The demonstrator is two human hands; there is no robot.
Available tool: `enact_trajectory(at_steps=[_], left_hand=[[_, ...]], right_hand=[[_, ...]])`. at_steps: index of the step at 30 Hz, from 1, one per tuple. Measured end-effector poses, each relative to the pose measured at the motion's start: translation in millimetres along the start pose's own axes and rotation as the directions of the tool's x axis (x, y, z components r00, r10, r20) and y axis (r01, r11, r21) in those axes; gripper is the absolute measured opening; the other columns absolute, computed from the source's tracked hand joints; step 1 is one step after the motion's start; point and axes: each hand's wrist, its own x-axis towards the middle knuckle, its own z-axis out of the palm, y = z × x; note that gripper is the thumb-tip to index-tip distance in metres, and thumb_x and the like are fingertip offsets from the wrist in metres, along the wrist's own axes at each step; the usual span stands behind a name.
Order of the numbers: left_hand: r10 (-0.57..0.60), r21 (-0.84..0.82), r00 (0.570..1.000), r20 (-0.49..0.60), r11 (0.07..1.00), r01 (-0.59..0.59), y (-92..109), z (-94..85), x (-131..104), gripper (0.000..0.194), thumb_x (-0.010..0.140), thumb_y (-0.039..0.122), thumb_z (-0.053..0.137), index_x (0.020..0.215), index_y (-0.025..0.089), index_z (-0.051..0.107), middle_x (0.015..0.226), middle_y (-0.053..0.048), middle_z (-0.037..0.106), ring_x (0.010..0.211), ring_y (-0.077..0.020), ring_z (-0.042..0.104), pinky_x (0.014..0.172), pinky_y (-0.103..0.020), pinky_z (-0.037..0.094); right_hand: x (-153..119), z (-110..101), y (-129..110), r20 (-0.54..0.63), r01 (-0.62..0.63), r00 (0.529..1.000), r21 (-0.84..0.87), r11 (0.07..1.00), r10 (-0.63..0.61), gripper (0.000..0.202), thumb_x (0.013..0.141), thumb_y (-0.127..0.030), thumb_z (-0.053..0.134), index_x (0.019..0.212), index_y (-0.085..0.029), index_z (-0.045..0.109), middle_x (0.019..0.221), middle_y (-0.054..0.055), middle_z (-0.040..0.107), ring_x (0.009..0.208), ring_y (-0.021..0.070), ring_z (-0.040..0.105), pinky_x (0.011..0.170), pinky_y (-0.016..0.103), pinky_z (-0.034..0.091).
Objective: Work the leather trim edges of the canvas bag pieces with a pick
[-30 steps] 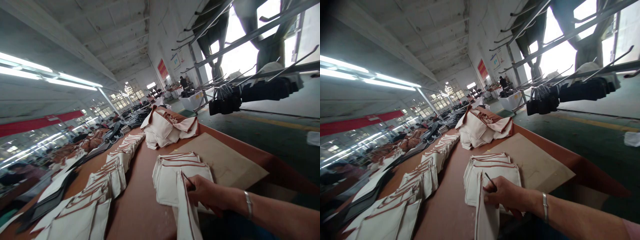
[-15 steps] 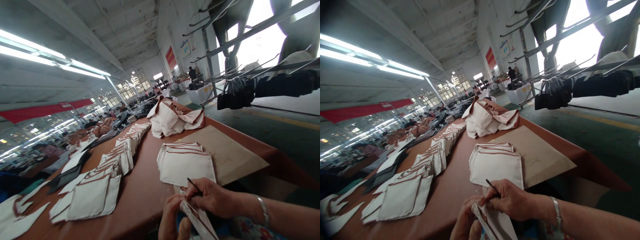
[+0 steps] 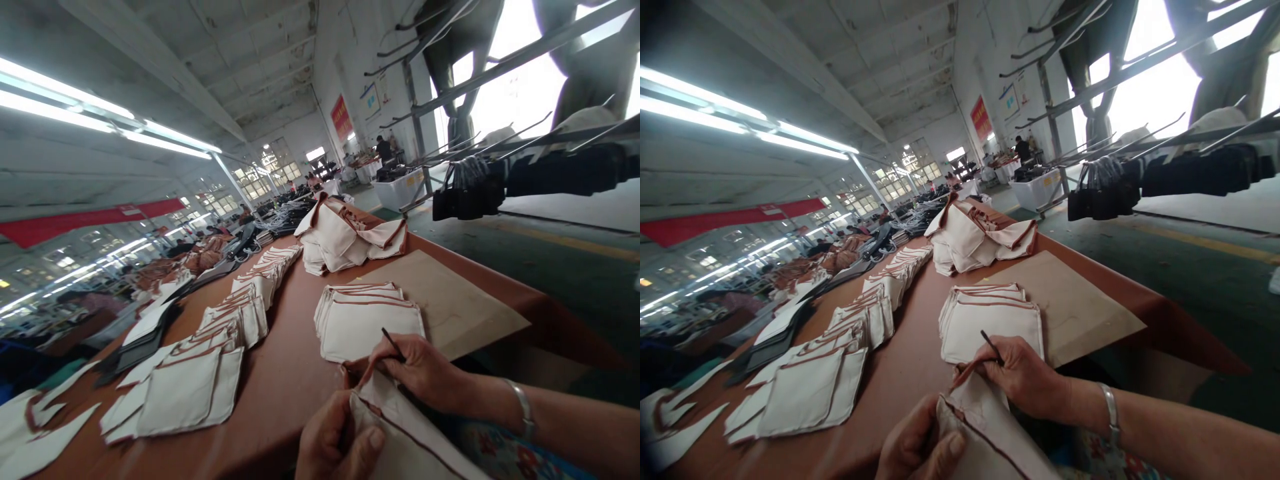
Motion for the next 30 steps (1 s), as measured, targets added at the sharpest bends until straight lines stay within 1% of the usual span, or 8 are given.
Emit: enact_trajectory(at_steps=[2, 4, 8, 13, 17, 21, 24, 30], left_hand=[[-0.087, -0.003, 0.996, 0.034, 0.996, 0.087, 7, -14.4, 1, 0.036, 0.079, 0.048, 0.073, 0.096, 0.016, 0.070, 0.073, 0.000, 0.054, 0.061, -0.0098, 0.043, 0.053, -0.019, 0.031], [-0.094, 0.022, 0.993, 0.065, 0.995, 0.093, 8, -23.4, 2, 0.035, 0.075, 0.047, 0.077, 0.089, 0.015, 0.073, 0.075, 0.000, 0.053, 0.064, -0.0106, 0.045, 0.055, -0.019, 0.032], [-0.137, -0.087, 0.974, 0.180, 0.984, 0.155, -7, -18.2, 3, 0.039, 0.066, 0.048, 0.083, 0.082, 0.013, 0.075, 0.076, -0.002, 0.056, 0.069, -0.0128, 0.048, 0.057, -0.019, 0.035], [-0.179, -0.270, 0.947, 0.267, 0.929, 0.252, -19, -1.6, 2, 0.046, 0.063, 0.045, 0.087, 0.092, 0.012, 0.073, 0.081, -0.004, 0.064, 0.070, -0.0135, 0.053, 0.064, -0.021, 0.039], [-0.173, -0.271, 0.946, 0.275, 0.930, 0.249, -8, -4.1, 0, 0.044, 0.062, 0.041, 0.087, 0.091, 0.012, 0.072, 0.078, -0.003, 0.060, 0.071, -0.0131, 0.051, 0.067, -0.023, 0.040], [-0.180, -0.272, 0.946, 0.269, 0.928, 0.254, 5, -9.3, -2, 0.040, 0.064, 0.041, 0.088, 0.082, 0.014, 0.065, 0.072, -0.001, 0.059, 0.064, -0.0087, 0.047, 0.060, -0.019, 0.033], [-0.189, -0.262, 0.955, 0.230, 0.933, 0.248, 10, -8.6, -1, 0.041, 0.065, 0.043, 0.087, 0.075, 0.013, 0.062, 0.067, 0.000, 0.058, 0.059, -0.0071, 0.043, 0.057, -0.019, 0.029], [-0.208, -0.275, 0.963, 0.173, 0.928, 0.250, 16, -2.6, 3, 0.032, 0.067, 0.039, 0.087, 0.072, 0.011, 0.070, 0.069, -0.005, 0.069, 0.059, -0.0104, 0.053, 0.058, -0.021, 0.037]], right_hand=[[3, -9, 2, 0.009, -0.010, 1.000, -0.109, 0.994, 0.011, 0.022, 0.092, -0.026, 0.053, 0.090, -0.014, 0.072, 0.081, 0.005, 0.069, 0.076, 0.0180, 0.062, 0.068, 0.026, 0.046], [3, -18, -1, 0.122, -0.001, 0.992, -0.172, 0.985, 0.022, 0.015, 0.087, -0.023, 0.058, 0.087, -0.014, 0.070, 0.076, 0.004, 0.068, 0.072, 0.0177, 0.061, 0.065, 0.026, 0.043], [-1, -27, -21, 0.384, 0.080, 0.923, -0.294, 0.953, 0.041, 0.010, 0.078, -0.015, 0.061, 0.082, -0.014, 0.071, 0.083, 0.007, 0.069, 0.077, 0.0192, 0.063, 0.073, 0.028, 0.045], [-1, -21, -46, 0.465, -0.143, 0.882, 0.111, 0.984, 0.075, 0.027, 0.081, -0.018, 0.062, 0.108, -0.014, 0.066, 0.099, 0.005, 0.070, 0.089, 0.0173, 0.063, 0.077, 0.025, 0.049], [-1, -13, -37, 0.488, -0.225, 0.858, 0.070, 0.972, 0.163, 0.023, 0.074, -0.018, 0.071, 0.096, -0.014, 0.066, 0.078, -0.002, 0.063, 0.066, 0.0094, 0.054, 0.061, 0.018, 0.045], [2, -13, -30, 0.567, -0.409, 0.780, 0.140, 0.902, 0.265, 0.031, 0.072, -0.033, 0.079, 0.092, -0.013, 0.065, 0.067, -0.006, 0.057, 0.047, 0.0044, 0.042, 0.039, 0.013, 0.035], [6, -15, -37, 0.593, -0.493, 0.737, 0.142, 0.859, 0.325, 0.032, 0.074, -0.037, 0.077, 0.093, -0.013, 0.066, 0.061, -0.006, 0.055, 0.040, 0.0037, 0.039, 0.033, 0.012, 0.033], [7, -15, -43, 0.573, -0.502, 0.758, 0.207, 0.840, 0.312, 0.016, 0.077, -0.025, 0.070, 0.089, -0.015, 0.065, 0.060, -0.008, 0.053, 0.037, 0.0025, 0.038, 0.032, 0.011, 0.032]])
